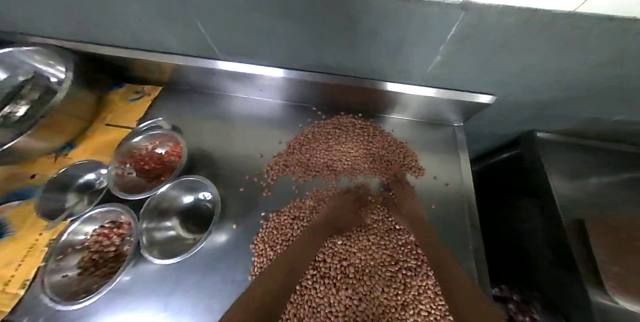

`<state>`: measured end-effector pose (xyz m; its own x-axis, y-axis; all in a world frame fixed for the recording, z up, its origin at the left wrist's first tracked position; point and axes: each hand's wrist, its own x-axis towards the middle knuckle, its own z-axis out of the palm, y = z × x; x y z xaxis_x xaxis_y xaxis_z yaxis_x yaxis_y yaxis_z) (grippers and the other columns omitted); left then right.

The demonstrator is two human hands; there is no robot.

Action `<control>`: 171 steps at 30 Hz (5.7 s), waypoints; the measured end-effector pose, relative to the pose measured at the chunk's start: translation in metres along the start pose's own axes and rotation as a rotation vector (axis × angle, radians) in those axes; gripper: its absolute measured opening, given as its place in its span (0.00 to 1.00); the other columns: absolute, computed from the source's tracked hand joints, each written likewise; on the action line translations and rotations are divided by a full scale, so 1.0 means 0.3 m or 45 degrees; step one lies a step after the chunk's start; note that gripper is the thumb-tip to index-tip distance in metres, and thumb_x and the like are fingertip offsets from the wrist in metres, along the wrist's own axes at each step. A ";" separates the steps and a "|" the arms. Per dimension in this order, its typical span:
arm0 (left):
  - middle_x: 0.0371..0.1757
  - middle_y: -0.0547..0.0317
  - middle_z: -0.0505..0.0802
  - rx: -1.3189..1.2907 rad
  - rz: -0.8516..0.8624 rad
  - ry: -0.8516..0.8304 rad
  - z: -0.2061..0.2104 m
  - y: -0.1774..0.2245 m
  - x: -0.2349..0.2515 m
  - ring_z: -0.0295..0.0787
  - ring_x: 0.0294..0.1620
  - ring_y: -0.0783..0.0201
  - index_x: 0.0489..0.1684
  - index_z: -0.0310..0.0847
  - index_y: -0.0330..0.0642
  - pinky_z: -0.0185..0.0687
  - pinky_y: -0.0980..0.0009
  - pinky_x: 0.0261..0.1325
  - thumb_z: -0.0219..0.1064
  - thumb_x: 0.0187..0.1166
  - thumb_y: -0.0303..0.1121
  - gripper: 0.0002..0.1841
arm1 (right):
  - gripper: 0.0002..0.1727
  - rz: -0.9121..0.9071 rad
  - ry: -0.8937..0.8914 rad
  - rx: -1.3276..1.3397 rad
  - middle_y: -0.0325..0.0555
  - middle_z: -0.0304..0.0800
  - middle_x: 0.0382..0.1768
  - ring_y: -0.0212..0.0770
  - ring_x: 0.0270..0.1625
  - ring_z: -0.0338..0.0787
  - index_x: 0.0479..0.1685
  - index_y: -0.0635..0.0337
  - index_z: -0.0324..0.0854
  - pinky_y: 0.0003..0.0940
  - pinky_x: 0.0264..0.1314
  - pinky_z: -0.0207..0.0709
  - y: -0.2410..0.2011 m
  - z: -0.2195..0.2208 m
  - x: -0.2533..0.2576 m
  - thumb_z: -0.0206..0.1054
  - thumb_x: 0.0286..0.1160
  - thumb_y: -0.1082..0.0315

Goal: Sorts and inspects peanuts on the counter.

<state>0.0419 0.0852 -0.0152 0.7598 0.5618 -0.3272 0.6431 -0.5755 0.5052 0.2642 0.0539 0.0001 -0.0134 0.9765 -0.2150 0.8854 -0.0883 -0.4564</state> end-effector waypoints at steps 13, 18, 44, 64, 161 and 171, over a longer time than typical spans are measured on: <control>0.97 0.55 0.49 -0.062 0.012 0.170 -0.077 0.075 0.140 0.33 0.98 0.55 0.96 0.47 0.42 0.30 0.54 0.97 0.50 0.91 0.55 0.38 | 0.27 -0.186 -0.304 0.107 0.45 0.70 0.87 0.46 0.93 0.58 0.81 0.55 0.76 0.48 0.96 0.45 -0.002 0.023 -0.114 0.47 0.93 0.53; 0.97 0.57 0.53 0.049 0.082 0.016 -0.002 0.072 0.165 0.35 0.98 0.58 0.91 0.60 0.44 0.28 0.51 0.97 0.45 0.91 0.57 0.35 | 0.23 -0.089 0.090 0.265 0.51 0.85 0.75 0.54 0.83 0.77 0.71 0.59 0.86 0.54 0.90 0.61 0.065 -0.036 -0.124 0.56 0.89 0.57; 0.97 0.59 0.53 0.070 0.116 -0.128 0.012 0.116 0.188 0.35 0.98 0.58 0.96 0.47 0.50 0.25 0.49 0.96 0.45 0.90 0.59 0.38 | 0.23 -0.092 0.400 0.330 0.48 0.78 0.81 0.55 0.87 0.71 0.73 0.56 0.84 0.58 0.85 0.68 0.241 -0.047 -0.062 0.57 0.86 0.58; 0.98 0.58 0.49 0.209 0.074 0.084 -0.040 0.068 0.316 0.32 0.98 0.59 0.96 0.45 0.44 0.26 0.53 0.97 0.43 0.88 0.64 0.43 | 0.38 -0.423 -0.085 -0.021 0.47 0.48 0.95 0.43 0.98 0.42 0.93 0.59 0.56 0.46 0.99 0.33 0.284 0.017 0.012 0.38 0.92 0.44; 0.97 0.61 0.52 0.076 -0.233 0.189 0.024 -0.104 -0.062 0.34 0.98 0.57 0.97 0.45 0.51 0.25 0.48 0.96 0.42 0.92 0.55 0.35 | 0.20 -0.553 0.579 0.109 0.57 0.90 0.66 0.57 0.71 0.89 0.58 0.66 0.90 0.54 0.75 0.80 0.058 0.057 -0.006 0.58 0.82 0.63; 0.98 0.54 0.47 -0.117 -0.384 0.168 -0.026 -0.036 -0.138 0.37 0.98 0.54 0.97 0.46 0.51 0.39 0.50 0.96 0.50 0.90 0.55 0.37 | 0.40 -0.507 -0.038 -0.228 0.58 0.45 0.95 0.58 0.96 0.45 0.92 0.66 0.55 0.54 0.96 0.42 -0.094 0.146 0.228 0.54 0.89 0.47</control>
<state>0.0029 0.0727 -0.0009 0.5136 0.7743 -0.3697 0.8212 -0.3188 0.4732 0.2180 0.1145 -0.0397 -0.3809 0.9213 -0.0786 0.8750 0.3317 -0.3527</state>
